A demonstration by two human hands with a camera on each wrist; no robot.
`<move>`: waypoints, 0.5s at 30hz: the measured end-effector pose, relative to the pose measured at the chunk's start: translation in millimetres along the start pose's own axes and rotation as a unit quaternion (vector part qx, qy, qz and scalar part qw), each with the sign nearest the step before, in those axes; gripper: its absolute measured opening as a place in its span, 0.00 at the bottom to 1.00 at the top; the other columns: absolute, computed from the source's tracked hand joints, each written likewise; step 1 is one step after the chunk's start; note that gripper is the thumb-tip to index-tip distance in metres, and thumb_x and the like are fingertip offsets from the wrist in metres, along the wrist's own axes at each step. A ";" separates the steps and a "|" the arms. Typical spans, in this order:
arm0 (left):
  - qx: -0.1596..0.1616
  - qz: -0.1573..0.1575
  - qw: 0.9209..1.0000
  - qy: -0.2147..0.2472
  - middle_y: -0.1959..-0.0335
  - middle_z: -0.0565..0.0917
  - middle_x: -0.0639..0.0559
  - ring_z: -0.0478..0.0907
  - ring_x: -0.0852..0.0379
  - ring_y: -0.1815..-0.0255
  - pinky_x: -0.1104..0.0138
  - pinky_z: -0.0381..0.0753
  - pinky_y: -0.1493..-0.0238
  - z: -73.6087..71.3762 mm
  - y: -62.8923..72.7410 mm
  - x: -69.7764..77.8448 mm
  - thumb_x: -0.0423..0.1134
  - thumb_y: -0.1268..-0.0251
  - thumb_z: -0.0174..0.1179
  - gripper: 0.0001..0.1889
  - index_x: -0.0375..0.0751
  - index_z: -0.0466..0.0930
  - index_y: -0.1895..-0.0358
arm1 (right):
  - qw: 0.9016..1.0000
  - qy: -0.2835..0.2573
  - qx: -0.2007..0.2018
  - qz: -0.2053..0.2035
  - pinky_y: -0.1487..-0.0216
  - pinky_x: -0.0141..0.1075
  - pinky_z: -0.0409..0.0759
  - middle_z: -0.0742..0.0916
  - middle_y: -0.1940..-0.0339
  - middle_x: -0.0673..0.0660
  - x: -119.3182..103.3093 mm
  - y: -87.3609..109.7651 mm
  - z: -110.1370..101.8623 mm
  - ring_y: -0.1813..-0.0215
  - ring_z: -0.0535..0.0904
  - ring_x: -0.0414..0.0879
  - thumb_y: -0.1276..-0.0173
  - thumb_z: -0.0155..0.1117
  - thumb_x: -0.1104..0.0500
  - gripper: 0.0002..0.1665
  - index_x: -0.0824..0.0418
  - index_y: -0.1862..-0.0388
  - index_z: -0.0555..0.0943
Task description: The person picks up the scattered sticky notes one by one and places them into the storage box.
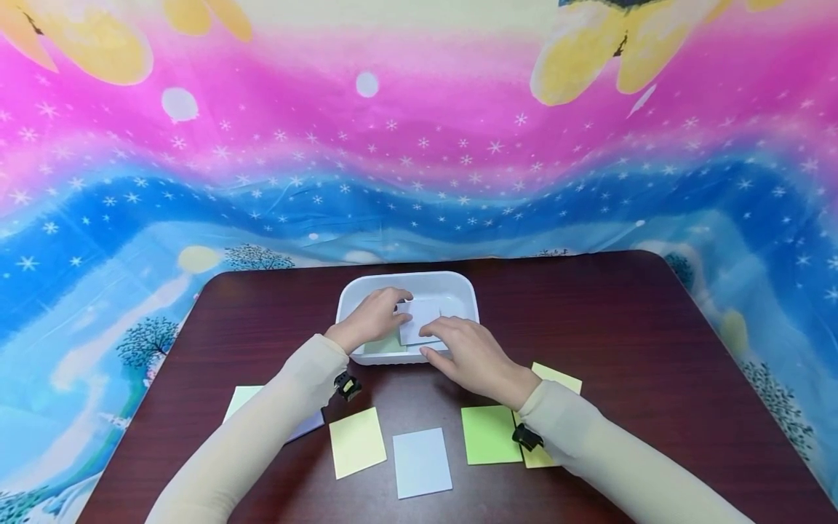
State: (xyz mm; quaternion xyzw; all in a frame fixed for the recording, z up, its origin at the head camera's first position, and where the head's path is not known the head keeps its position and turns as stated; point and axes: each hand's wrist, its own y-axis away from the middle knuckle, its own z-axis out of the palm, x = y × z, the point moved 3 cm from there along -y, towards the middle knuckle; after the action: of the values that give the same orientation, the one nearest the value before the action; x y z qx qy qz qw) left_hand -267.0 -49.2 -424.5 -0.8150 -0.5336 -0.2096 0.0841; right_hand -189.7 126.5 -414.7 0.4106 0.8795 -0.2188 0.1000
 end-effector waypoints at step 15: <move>-0.011 -0.020 1.000 -0.020 0.37 0.82 0.45 0.80 0.50 0.37 0.55 0.79 0.36 -2.3 1.4 -3.4 0.46 0.29 0.63 0.26 0.45 0.74 0.31 | 1.000 -0.016 -0.005 0.003 0.44 0.45 0.84 0.90 0.49 0.51 -3.4 -1.6 -0.1 0.45 0.86 0.46 0.30 0.69 0.53 0.16 0.57 0.47 0.85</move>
State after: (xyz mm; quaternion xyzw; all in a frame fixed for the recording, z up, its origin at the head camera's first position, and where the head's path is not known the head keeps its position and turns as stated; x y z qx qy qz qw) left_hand -267.5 -53.4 -423.8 -0.8093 -0.5486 -0.2011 0.0606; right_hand -188.7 123.3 -412.9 0.4094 0.8776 -0.2205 0.1168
